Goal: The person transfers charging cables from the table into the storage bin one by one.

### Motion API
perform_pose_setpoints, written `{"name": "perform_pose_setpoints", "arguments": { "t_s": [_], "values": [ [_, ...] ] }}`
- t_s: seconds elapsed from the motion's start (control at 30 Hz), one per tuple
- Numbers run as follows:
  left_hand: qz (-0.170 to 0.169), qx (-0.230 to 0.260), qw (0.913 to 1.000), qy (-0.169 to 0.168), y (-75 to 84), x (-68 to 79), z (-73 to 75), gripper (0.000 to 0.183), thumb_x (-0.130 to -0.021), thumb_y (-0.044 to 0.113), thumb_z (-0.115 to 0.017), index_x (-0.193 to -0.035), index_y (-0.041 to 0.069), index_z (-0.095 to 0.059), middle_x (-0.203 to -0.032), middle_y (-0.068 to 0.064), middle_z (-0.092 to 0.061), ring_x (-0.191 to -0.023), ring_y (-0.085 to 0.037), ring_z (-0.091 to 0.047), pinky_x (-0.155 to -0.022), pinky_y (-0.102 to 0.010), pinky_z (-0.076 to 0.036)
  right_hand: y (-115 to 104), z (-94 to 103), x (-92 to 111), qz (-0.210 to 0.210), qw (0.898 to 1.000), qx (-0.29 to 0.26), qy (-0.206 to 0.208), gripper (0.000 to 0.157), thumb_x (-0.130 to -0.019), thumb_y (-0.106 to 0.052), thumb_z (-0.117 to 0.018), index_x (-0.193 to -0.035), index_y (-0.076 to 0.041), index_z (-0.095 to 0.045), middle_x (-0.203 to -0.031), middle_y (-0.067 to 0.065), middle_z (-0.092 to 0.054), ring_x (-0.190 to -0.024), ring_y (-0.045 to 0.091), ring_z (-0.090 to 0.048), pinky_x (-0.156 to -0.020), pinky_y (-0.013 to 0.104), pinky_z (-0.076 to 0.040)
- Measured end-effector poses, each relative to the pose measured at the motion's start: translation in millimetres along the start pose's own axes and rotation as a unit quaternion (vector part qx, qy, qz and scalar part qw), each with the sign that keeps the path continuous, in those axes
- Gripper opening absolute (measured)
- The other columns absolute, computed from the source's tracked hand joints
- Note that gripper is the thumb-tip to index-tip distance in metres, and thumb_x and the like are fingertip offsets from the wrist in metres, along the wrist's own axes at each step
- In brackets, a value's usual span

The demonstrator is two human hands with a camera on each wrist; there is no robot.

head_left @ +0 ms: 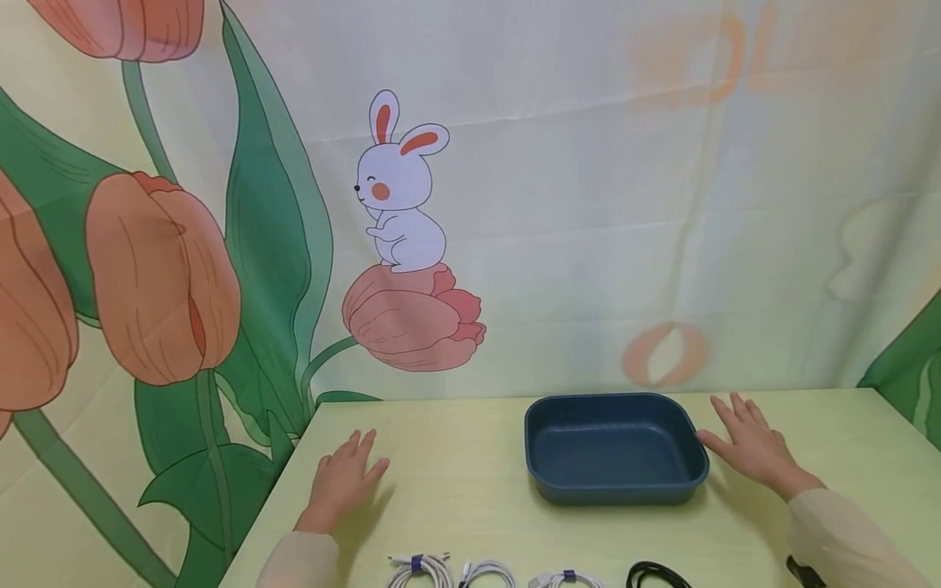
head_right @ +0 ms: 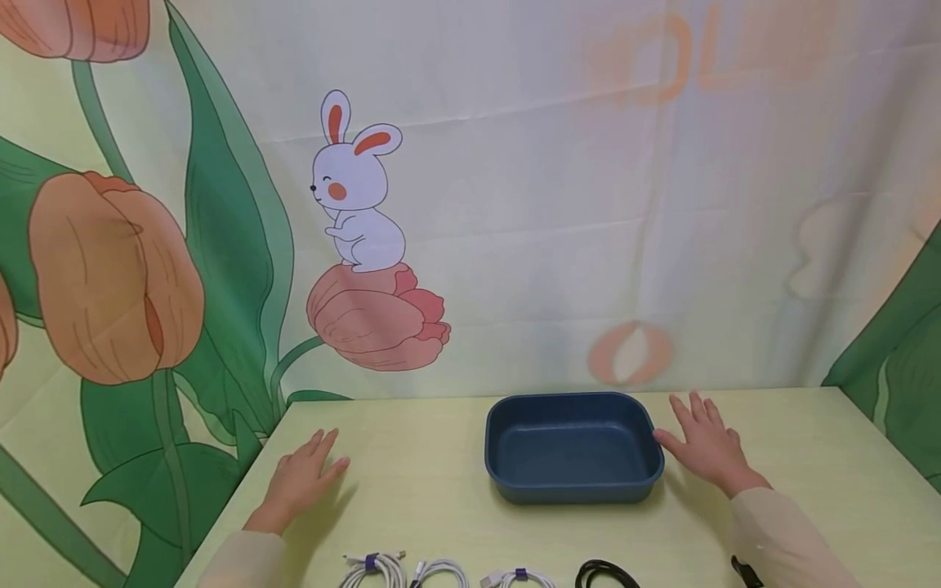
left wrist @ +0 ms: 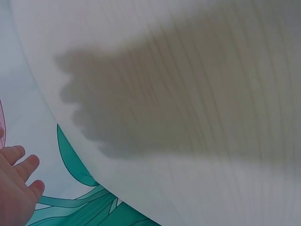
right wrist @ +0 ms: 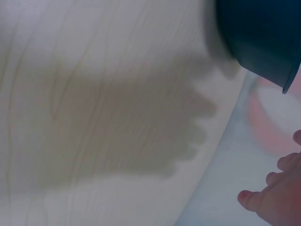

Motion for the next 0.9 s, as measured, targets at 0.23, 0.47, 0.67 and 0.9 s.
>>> {"name": "perform_pose_setpoints", "arguments": {
  "t_s": [0.23,0.47,0.67,0.9],
  "values": [
    [-0.002,0.001,1.0,0.005,0.2,1.4,-1.6,0.056,-0.089,0.039,-0.044,-0.133,0.005,-0.036,-0.135,-0.024,-0.036,-0.122,-0.037,-0.037,-0.093,-0.058,-0.028,-1.8,-3.0,-1.1,0.009,1.0,0.008,-0.001,0.073,-0.087,-0.049,-0.044,-0.135,0.003,-0.025,-0.137,0.036,-0.014,-0.123,0.053,-0.014,-0.08,0.073,-0.021],
    [-0.004,0.002,1.0,0.003,3.2,3.2,-1.3,0.056,-0.089,0.038,-0.045,-0.134,0.006,-0.035,-0.135,-0.024,-0.036,-0.121,-0.037,-0.038,-0.092,-0.057,-0.028,-3.4,-5.8,-1.0,0.014,1.0,0.007,-0.001,0.071,-0.086,-0.046,-0.048,-0.133,0.004,-0.029,-0.135,0.037,-0.017,-0.12,0.054,-0.018,-0.079,0.071,-0.026],
    [-0.004,0.002,1.0,-0.003,5.5,3.2,-0.7,0.056,-0.09,0.039,-0.044,-0.134,0.006,-0.035,-0.135,-0.023,-0.036,-0.122,-0.037,-0.037,-0.092,-0.057,-0.029,-7.6,-3.9,-0.5,0.023,0.999,-0.021,-0.007,0.071,-0.086,-0.042,-0.05,-0.132,0.007,-0.029,-0.133,0.039,-0.02,-0.119,0.055,-0.02,-0.083,0.069,-0.024],
    [-0.007,0.005,1.0,-0.002,6.4,3.4,-1.3,0.056,-0.09,0.037,-0.045,-0.134,0.005,-0.034,-0.135,-0.023,-0.036,-0.121,-0.037,-0.038,-0.091,-0.057,-0.029,-10.1,-2.7,-2.8,0.035,0.997,-0.066,-0.003,0.068,-0.085,-0.032,-0.054,-0.131,0.011,-0.029,-0.131,0.041,-0.023,-0.117,0.055,-0.024,-0.089,0.064,-0.024]
  ]
}}
Point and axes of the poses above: each hand's wrist, its own x-axis away from the middle knuckle, its own z-axis out of the back of the hand, y = z × x, the point moved 6 cm from there along -x, towards the middle knuckle
